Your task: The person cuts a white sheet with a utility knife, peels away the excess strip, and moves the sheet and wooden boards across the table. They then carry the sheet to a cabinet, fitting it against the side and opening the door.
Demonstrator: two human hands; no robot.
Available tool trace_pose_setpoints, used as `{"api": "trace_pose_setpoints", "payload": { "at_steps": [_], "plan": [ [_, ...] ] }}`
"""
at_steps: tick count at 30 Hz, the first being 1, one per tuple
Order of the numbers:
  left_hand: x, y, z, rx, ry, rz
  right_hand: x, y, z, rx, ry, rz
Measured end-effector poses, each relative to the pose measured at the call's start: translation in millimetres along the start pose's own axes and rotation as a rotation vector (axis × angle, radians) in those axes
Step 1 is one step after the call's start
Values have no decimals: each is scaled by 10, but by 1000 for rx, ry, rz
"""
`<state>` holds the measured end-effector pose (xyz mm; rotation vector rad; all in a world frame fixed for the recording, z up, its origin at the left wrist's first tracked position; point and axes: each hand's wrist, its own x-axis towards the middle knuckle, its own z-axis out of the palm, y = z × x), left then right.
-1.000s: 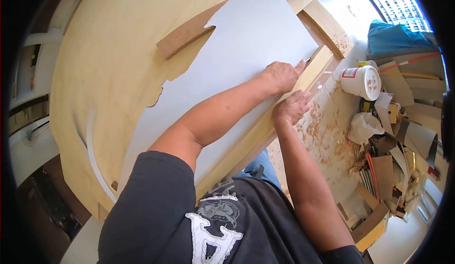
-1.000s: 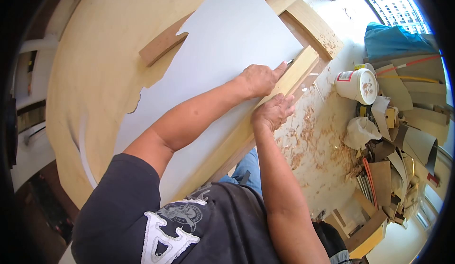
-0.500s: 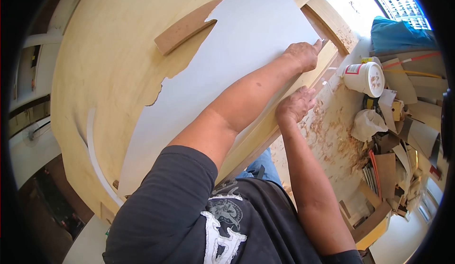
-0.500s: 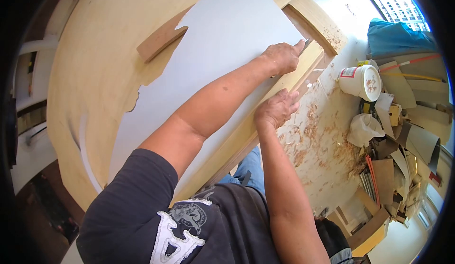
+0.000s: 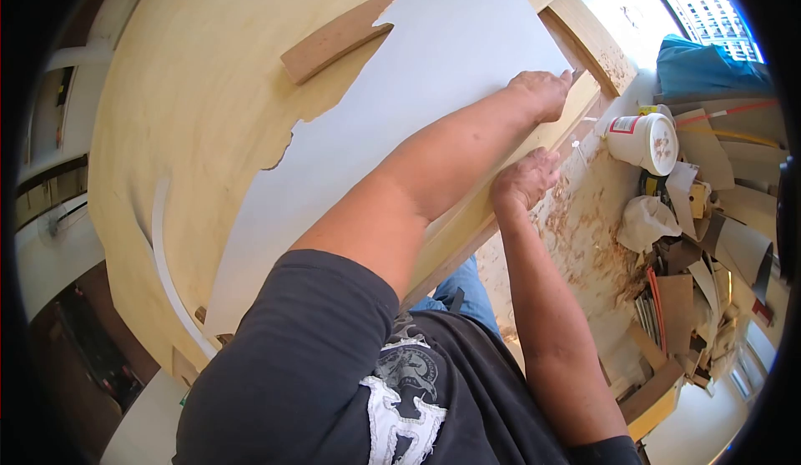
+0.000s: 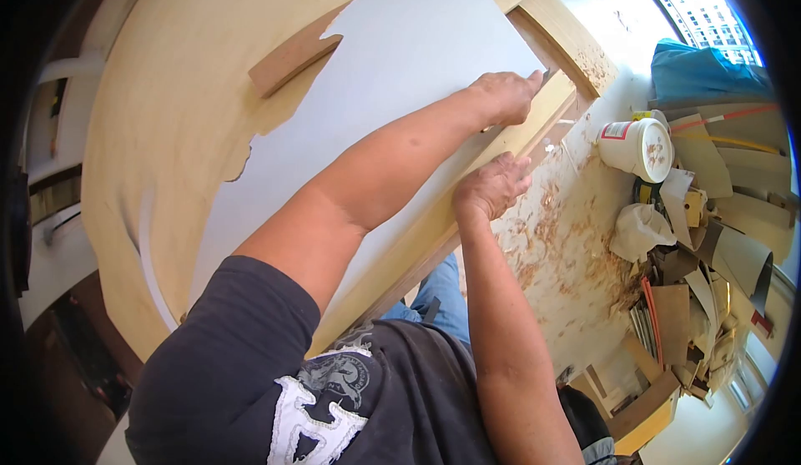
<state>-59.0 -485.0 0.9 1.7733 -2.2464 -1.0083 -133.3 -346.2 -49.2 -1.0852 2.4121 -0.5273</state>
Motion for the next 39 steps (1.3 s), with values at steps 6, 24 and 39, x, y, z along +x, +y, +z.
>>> {"api": "trace_pose_setpoints", "payload": {
  "at_steps": [6, 24, 39],
  "plan": [
    [-679, -87, 93, 52, -61, 47, -3, 3, -1, 0, -13, 19],
    [-800, -172, 335, -69, 66, 4, 62, 76, 47, 20, -13, -23],
    [-2570, -376, 827, -11, 6, 6, 192, 264, 192, -58, 8, -93]
  ]
}}
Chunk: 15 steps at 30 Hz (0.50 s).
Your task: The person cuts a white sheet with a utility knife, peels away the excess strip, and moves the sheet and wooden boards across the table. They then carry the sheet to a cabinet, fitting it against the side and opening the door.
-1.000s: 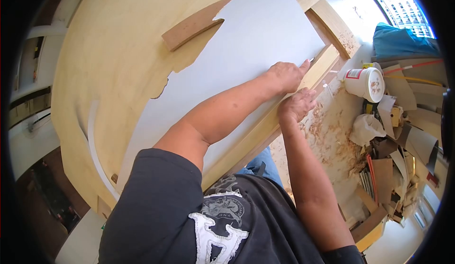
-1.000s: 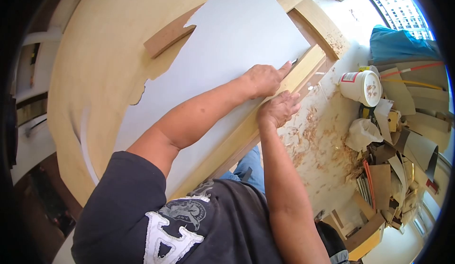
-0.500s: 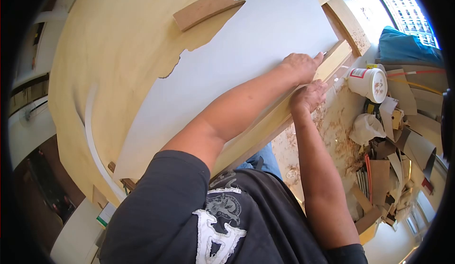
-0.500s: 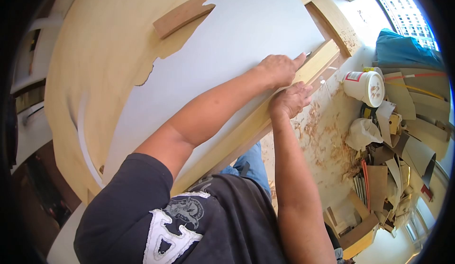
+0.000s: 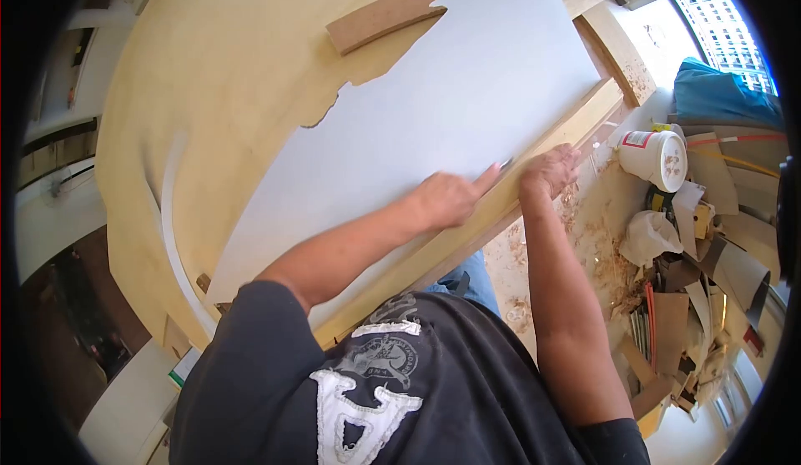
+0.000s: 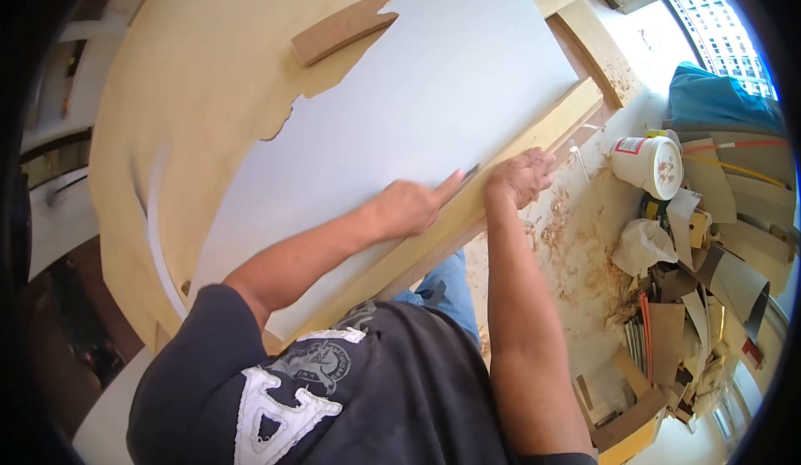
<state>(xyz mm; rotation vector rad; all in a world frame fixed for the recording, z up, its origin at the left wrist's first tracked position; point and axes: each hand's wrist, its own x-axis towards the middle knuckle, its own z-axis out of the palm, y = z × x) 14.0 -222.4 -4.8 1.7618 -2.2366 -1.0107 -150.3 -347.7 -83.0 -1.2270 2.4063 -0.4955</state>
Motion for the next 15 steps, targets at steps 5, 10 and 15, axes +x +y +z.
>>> {"api": "trace_pose_setpoints", "payload": {
  "at_steps": [5, 10, 15],
  "plan": [
    [142, 62, -280, 30, -73, -41, 38, 47, 76, -6, 21, -10],
    [1509, 141, -387, -29, 61, 6, -15, -107, -87, 18, -51, 7],
    [1737, 216, -497, -14, -3, 44, -25, -57, -95, 52, -40, 11]
  ]
}}
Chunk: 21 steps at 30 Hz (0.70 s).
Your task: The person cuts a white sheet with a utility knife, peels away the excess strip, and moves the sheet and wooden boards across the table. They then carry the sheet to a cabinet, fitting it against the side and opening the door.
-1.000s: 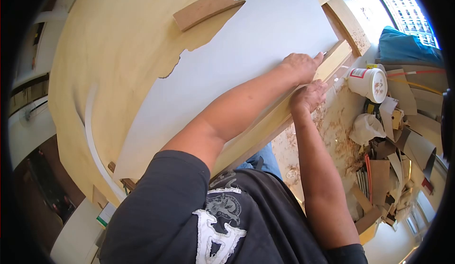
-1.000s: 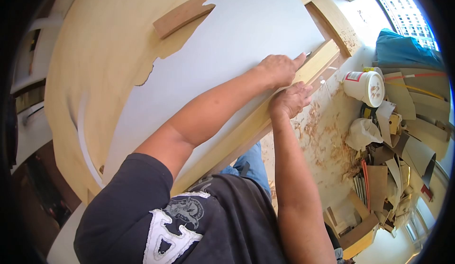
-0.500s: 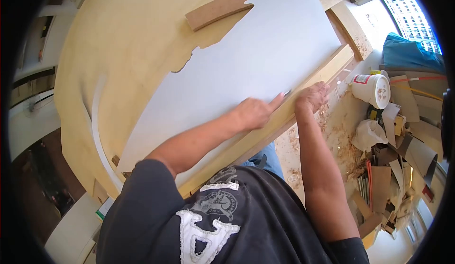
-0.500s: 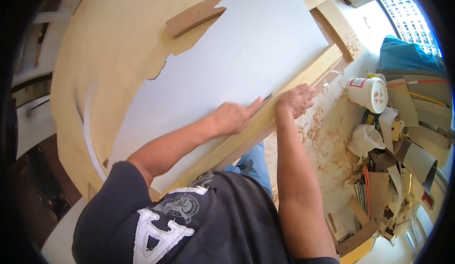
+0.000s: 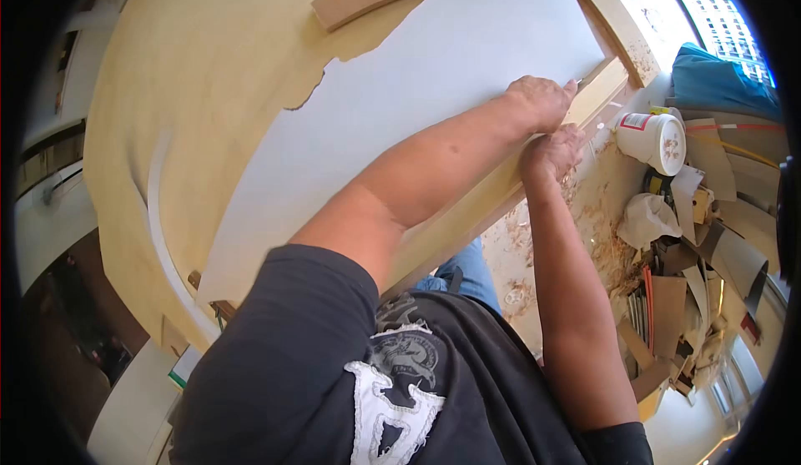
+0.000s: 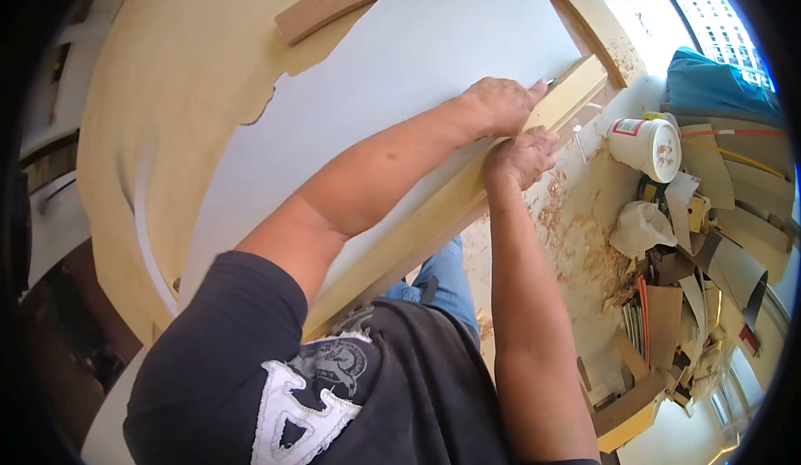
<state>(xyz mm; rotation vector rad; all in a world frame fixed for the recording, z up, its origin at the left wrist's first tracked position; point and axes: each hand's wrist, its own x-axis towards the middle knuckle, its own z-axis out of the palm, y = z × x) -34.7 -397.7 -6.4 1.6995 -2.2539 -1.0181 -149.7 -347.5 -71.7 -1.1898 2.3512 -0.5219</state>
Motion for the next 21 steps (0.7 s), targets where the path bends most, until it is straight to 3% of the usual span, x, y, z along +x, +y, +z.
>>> {"api": "trace_pose_setpoints", "payload": {
  "at_steps": [3, 6, 9, 11, 14, 17, 18, 21],
  "plan": [
    [-563, -104, 215, 23, -62, -33, 29, 23, 18, -28, 26, -6],
    [-827, 62, -2, 86, -157, -40, 33, -88, -12, -37, 13, 27],
    [-526, 34, -14, 61, -15, -40, -79, -164, -112, -2, -29, 41],
    [-137, -3, -84, -2, 6, -100, -84, -181, -117, 18, -38, 43],
    [201, 15, -12, 5, 27, -33, -132, -203, -170, 53, -70, 16],
    [181, -36, 56, -2, 13, -10, -89, -121, -94, 25, -16, -18],
    [155, -32, 73, 8, 1, 1, 6, -8, -52, 51, -64, -124],
    [-307, -70, 142, 22, 43, 18, -222, -347, -250, 82, -115, 42]
  ]
}}
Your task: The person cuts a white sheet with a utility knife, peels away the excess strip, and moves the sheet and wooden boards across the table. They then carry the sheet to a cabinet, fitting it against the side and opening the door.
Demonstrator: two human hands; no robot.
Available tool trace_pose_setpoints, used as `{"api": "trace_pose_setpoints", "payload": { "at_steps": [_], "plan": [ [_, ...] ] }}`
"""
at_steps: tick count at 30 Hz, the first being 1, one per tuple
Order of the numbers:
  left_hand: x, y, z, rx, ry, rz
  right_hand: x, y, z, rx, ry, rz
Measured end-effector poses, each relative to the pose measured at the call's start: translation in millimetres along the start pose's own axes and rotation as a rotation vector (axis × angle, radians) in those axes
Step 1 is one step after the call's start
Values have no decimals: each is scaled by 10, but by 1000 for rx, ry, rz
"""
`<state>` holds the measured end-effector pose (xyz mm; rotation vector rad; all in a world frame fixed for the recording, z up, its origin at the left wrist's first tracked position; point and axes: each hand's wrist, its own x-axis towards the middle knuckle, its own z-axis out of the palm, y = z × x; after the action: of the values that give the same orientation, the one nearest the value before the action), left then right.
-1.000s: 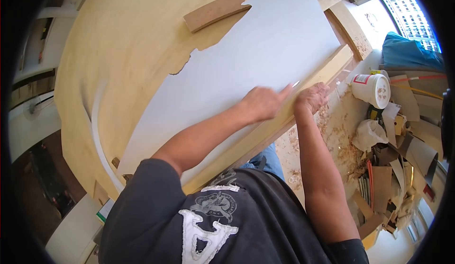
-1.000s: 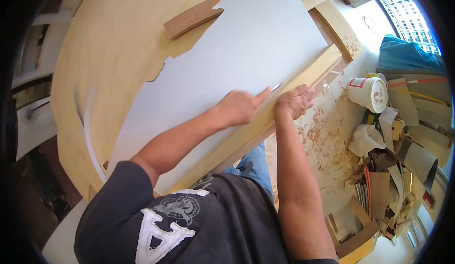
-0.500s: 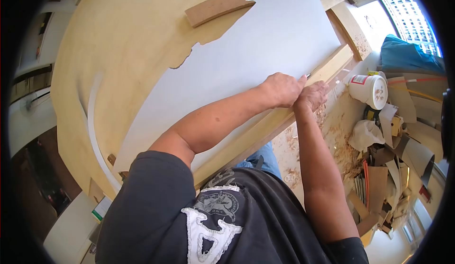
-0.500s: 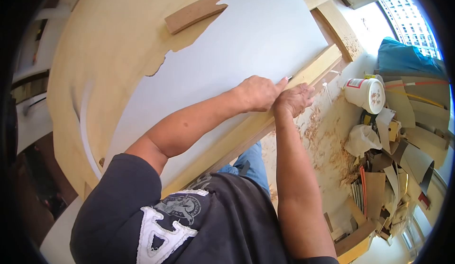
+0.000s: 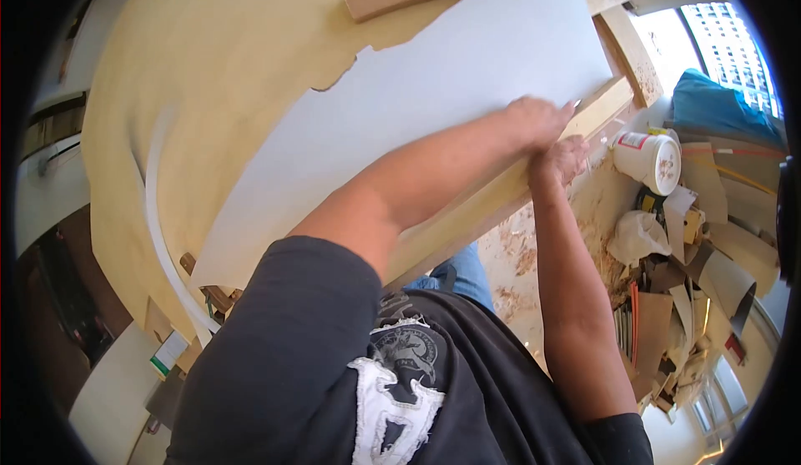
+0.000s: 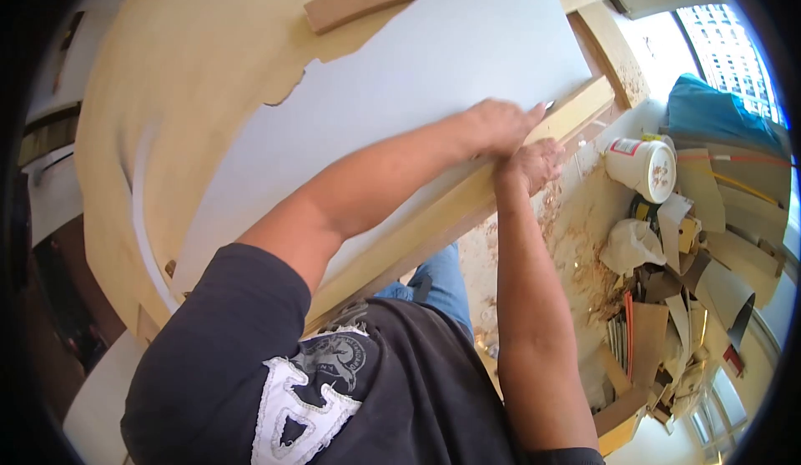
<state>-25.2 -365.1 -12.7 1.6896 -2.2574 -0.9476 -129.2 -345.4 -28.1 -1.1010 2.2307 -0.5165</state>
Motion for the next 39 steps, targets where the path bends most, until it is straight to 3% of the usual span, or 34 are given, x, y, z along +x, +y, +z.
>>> {"api": "trace_pose_setpoints", "payload": {
  "at_steps": [2, 4, 6, 10, 15, 18, 21, 24, 30, 33, 39],
  "plan": [
    [-288, -26, 66, 8, -41, -23, 280, 305, 188, -110, 108, -107],
    [-544, -23, 97, 18, -44, -28, 264, 205, 160, -134, 132, -118],
    [-930, -28, 195, 18, -56, -46, 100, 81, 54, -75, 54, -6],
    [-1772, 2, 285, -55, -43, -86, 102, 188, 103, -132, 102, -78],
    [-2685, -87, 383, -152, -206, -181, 388, 446, 236, -229, 74, -208],
    [-2569, 17, 300, -127, -167, -272, 284, 357, 220, -81, 169, -165],
    [-2152, 13, 447, -318, 43, -345, 131, 182, 137, -159, 119, -85],
    [-1782, -10, 372, -394, 24, -258, 91, 164, 137, -2, 127, -47],
    [-1354, 159, 172, -302, 30, -293, 303, 333, 177, -167, 78, -176],
    [-1350, 176, 238, -403, 11, -316, 267, 308, 179, -177, 105, -147],
    [-1622, 306, 117, -254, -83, -333, 192, 202, 132, -175, 81, -82]
  ]
}}
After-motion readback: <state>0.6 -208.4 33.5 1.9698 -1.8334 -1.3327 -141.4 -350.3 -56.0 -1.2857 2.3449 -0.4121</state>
